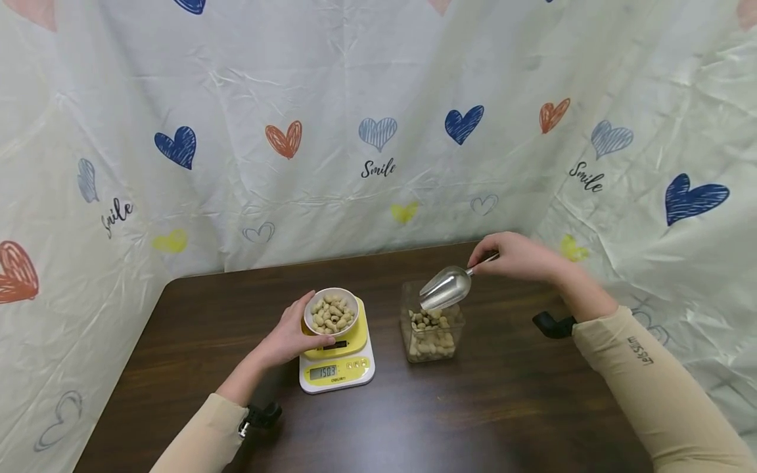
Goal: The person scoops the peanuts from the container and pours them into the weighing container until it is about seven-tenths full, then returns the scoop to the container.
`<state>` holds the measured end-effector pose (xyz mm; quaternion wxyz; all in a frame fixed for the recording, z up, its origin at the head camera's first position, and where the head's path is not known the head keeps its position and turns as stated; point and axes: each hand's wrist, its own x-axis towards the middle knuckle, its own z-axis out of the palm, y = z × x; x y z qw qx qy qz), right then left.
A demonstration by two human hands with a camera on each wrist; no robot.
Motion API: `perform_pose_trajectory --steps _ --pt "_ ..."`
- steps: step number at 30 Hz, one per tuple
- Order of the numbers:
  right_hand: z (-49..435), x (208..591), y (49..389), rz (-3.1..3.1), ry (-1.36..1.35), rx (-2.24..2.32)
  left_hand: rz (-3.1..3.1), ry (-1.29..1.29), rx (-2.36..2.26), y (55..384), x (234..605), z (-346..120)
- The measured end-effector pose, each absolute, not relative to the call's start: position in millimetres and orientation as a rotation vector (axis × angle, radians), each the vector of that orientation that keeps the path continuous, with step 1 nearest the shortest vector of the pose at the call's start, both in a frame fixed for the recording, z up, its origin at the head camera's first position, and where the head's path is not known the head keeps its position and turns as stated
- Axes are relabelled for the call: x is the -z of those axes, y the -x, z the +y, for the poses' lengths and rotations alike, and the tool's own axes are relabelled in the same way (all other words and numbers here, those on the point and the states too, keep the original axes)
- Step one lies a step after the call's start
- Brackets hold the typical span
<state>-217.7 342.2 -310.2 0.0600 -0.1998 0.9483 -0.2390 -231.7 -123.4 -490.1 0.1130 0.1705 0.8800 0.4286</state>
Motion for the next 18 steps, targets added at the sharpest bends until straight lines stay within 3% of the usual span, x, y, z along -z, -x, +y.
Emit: perform_pose_trajectory --steps 18 --pt "295.0 347.3 233.3 2.75 0.788 0.473 2.572 -0.502 -1.264 232.4 488.0 -123.2"
